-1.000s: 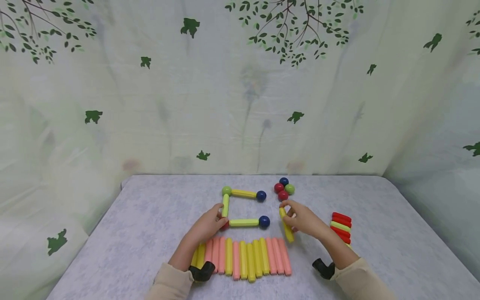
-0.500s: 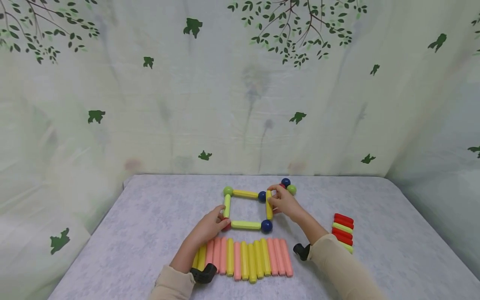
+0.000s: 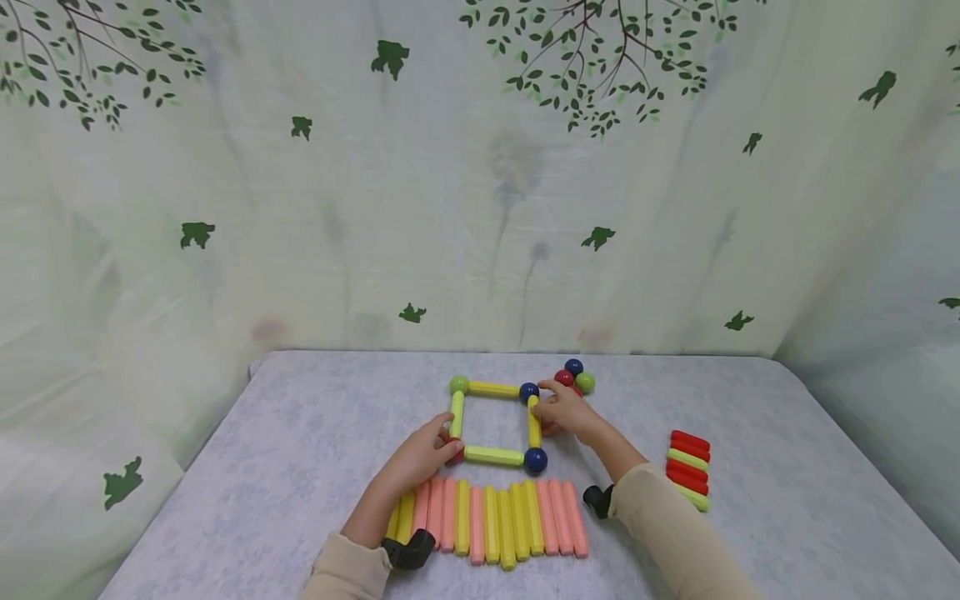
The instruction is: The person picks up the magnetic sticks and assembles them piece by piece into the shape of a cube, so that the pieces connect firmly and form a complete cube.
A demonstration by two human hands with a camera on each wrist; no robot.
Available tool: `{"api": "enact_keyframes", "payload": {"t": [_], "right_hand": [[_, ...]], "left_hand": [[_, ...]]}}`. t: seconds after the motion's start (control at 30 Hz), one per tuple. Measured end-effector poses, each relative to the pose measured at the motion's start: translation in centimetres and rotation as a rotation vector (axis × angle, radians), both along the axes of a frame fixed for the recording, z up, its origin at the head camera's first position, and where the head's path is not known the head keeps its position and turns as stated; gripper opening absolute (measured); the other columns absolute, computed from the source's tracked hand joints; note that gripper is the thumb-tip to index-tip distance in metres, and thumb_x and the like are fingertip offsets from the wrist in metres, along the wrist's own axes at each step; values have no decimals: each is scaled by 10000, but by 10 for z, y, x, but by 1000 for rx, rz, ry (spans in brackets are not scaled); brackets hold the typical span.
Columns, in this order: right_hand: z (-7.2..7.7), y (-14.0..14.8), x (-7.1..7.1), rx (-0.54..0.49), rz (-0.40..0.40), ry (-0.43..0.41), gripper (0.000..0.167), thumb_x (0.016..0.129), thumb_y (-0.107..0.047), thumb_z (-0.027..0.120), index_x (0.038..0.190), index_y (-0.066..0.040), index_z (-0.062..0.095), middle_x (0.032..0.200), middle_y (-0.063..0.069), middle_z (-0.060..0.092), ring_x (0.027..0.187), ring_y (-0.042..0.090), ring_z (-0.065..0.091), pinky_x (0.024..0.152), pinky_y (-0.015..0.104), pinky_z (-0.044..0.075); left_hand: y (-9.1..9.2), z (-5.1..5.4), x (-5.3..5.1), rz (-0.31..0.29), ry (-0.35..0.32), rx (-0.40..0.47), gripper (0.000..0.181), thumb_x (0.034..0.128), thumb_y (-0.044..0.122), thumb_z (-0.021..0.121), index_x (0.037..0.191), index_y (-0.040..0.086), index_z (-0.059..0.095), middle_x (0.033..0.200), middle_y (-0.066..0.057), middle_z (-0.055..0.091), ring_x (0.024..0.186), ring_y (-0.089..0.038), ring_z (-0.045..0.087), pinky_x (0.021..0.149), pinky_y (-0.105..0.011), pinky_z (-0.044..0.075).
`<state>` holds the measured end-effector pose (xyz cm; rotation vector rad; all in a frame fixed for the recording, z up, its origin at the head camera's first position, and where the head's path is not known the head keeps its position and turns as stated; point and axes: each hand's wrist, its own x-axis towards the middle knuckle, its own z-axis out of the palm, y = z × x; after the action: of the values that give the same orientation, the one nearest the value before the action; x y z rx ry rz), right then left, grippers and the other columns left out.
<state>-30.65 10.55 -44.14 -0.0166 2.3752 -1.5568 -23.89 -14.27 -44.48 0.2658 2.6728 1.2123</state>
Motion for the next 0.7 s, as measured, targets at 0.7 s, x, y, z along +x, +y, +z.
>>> {"api": "enact_keyframes", "payload": {"t": [0.7], "right_hand": [[1, 18, -7, 176, -31, 104, 555, 845, -116, 615, 1335, -27, 370, 941, 114, 576, 689, 186, 560, 587, 285, 493]], "left_hand": [[16, -5, 2, -70, 2, 21, 521, 893, 233, 563, 1348, 76, 365, 1131, -88, 533, 895, -191, 523, 742, -364, 469]]}}
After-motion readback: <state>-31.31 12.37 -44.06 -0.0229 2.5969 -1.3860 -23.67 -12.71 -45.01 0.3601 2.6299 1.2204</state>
